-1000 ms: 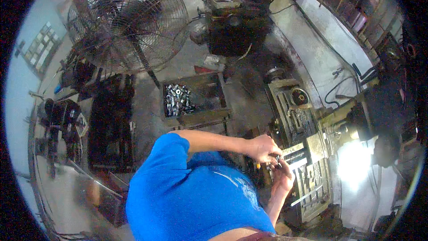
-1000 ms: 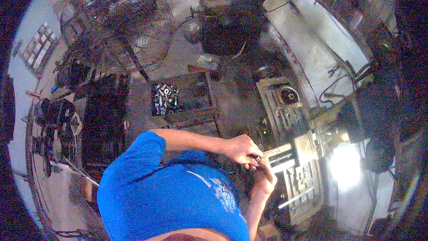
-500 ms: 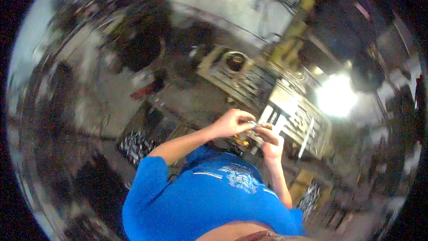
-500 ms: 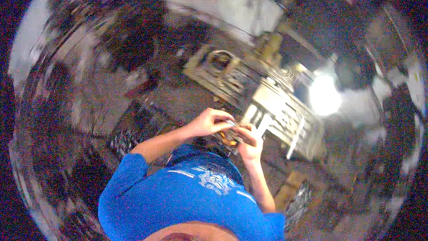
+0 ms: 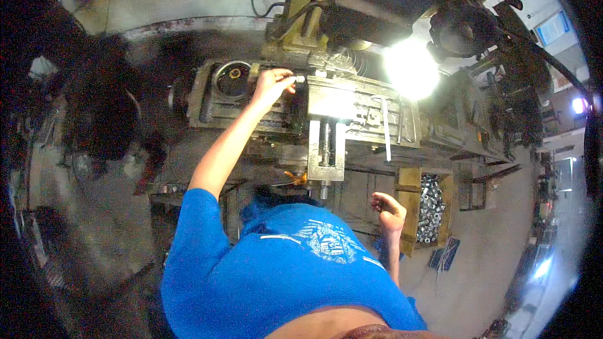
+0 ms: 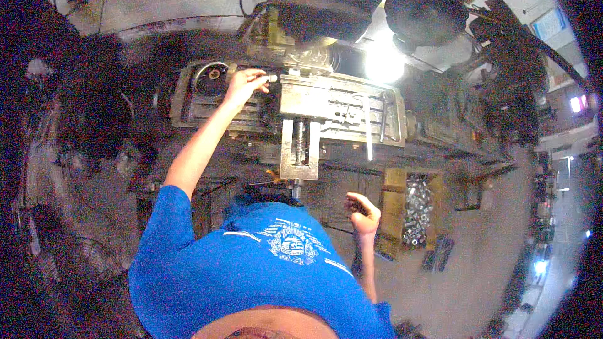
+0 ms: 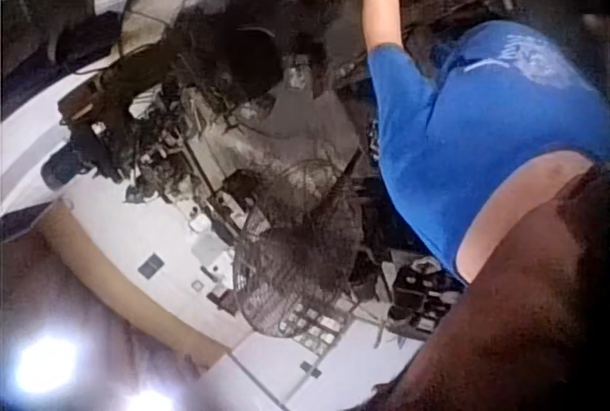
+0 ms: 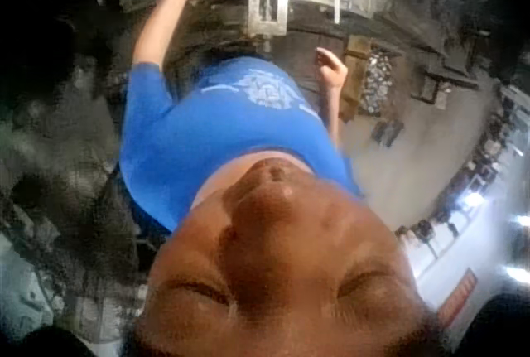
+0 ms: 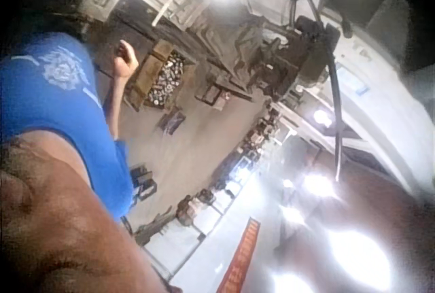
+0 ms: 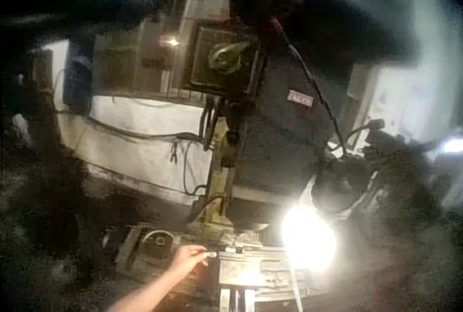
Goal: The person operates a milling machine, repeatedly loading small metal parts into the vise, activating the machine, and measuring the parts with a caliper. The person also uses a compressed air nozzle to clear debris from the machine bed and vise area between cycles.
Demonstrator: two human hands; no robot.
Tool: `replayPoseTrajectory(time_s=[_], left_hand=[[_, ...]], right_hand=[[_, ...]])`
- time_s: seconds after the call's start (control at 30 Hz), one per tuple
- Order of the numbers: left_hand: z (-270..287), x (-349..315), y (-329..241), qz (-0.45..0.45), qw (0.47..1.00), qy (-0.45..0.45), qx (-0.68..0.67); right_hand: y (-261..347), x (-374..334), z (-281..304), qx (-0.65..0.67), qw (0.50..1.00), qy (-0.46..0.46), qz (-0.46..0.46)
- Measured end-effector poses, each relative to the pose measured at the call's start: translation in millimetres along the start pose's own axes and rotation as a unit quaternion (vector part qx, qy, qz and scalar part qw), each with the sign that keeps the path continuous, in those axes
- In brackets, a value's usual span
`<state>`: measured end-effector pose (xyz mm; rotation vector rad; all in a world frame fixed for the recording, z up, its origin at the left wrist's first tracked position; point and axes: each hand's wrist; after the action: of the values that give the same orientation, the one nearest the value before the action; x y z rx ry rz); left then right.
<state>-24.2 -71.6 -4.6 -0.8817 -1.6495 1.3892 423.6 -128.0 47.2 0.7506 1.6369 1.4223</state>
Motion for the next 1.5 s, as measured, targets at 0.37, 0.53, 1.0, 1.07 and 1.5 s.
replayPoseTrajectory(time_s=[0.37,0.53,1.0,1.07,1.5], left_hand=[[-14.2,30.3,14.0,0.047,0.998,-0.004,-0.042],[-25.2,35.3,22.8,0.029,0.998,-0.044,-0.032],[-28.5,36.1,18.8,0.052,0.998,-0.035,-0.026],[-27.8,35.5,18.1,0.053,0.998,-0.022,-0.041],[-13.2,43.8,-3.4,0.079,0.995,0.036,0.038]], right_hand=[[-20.0,-39.3,7.3,-0.073,0.993,-0.087,-0.014],[-12.1,-35.9,5.3,-0.089,0.992,-0.084,-0.013],[-18.8,-36.3,11.3,-0.187,0.979,-0.06,-0.048],[-18.9,-37.4,11.7,-0.192,0.978,-0.058,-0.049],[-18.3,-51.4,4.7,-0.209,0.969,-0.116,-0.062]])
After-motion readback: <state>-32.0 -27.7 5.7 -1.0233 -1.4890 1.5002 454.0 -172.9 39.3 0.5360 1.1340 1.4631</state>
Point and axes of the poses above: each hand's wrist, its own x-axis towards the middle knuckle, its own z-axis out of the back of the hand, y = z × x, and after that the axes turned 4 degrees about -z, right-handed
